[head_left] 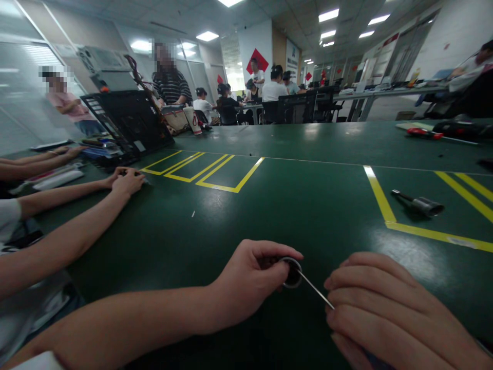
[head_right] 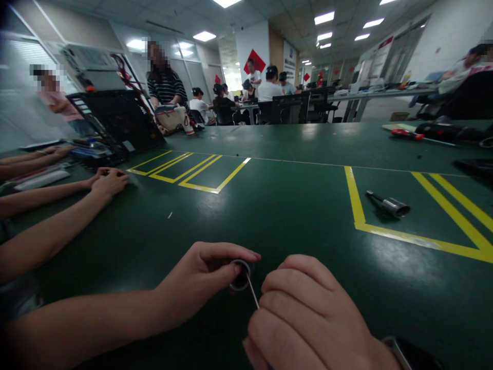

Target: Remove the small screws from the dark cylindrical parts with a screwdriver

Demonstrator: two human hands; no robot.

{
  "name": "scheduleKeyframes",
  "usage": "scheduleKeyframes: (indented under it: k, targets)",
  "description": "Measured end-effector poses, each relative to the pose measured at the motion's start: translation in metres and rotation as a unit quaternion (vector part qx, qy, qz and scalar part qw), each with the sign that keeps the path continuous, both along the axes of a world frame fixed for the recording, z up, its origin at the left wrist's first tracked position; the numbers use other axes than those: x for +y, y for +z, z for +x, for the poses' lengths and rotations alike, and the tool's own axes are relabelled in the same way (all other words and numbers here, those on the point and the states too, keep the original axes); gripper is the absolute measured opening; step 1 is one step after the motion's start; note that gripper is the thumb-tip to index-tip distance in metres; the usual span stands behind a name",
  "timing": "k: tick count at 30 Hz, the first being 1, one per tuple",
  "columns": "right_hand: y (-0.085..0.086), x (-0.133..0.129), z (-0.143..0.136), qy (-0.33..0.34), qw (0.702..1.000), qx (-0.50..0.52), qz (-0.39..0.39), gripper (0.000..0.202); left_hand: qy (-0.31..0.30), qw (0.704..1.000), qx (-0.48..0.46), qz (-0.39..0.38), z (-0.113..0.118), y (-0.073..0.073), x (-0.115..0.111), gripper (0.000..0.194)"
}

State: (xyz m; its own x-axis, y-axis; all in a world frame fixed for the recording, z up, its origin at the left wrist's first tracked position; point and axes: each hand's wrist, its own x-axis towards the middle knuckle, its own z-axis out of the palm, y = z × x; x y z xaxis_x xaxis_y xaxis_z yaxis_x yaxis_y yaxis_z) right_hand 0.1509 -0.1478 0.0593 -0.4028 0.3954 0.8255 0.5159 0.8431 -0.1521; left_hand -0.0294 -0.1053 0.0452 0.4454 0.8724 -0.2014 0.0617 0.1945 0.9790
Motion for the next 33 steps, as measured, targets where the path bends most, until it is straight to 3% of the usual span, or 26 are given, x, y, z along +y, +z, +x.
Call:
scheduleKeyframes:
  k: [9, 13, 15, 17, 22, 25, 28, 33]
  targets:
    - [-0.005, 0.0, 0.005, 0.009, 0.999, -0.023, -0.039, 0.02, -0.009, 1.0, -0.024, -0.002, -0.001, 0.0, 0.006, 0.018]
    - [-0.012, 0.002, 0.018, -0.016, 0.987, 0.073, -0.145, 0.016, -0.042, 0.997, -0.064, -0.014, -0.002, -0.003, 0.019, 0.05]
    - [-0.013, 0.007, 0.022, -0.043, 0.963, 0.158, -0.214, 0.012, -0.046, 0.997, -0.043, 0.039, -0.001, -0.006, 0.032, 0.055]
    - [-0.015, 0.016, 0.025, -0.045, 0.926, 0.247, -0.281, 0.009, -0.045, 0.988, -0.003, 0.148, 0.002, -0.007, 0.05, 0.053]
    - [-0.024, 0.044, 0.03, -0.036, 0.796, 0.429, -0.426, 0.027, -0.064, 0.892, 0.153, 0.42, 0.017, -0.007, 0.1, 0.033]
    - [-0.03, 0.053, 0.035, -0.031, 0.756, 0.465, -0.459, 0.025, -0.044, 0.877, 0.153, 0.454, 0.031, -0.014, 0.122, 0.038]
    - [-0.036, 0.055, 0.038, -0.024, 0.766, 0.451, -0.459, 0.025, -0.073, 0.896, 0.126, 0.419, 0.046, -0.025, 0.136, 0.035]
    - [-0.041, 0.052, 0.037, -0.048, 0.824, 0.315, -0.468, 0.027, -0.113, 0.911, 0.083, 0.388, 0.059, -0.04, 0.142, 0.037]
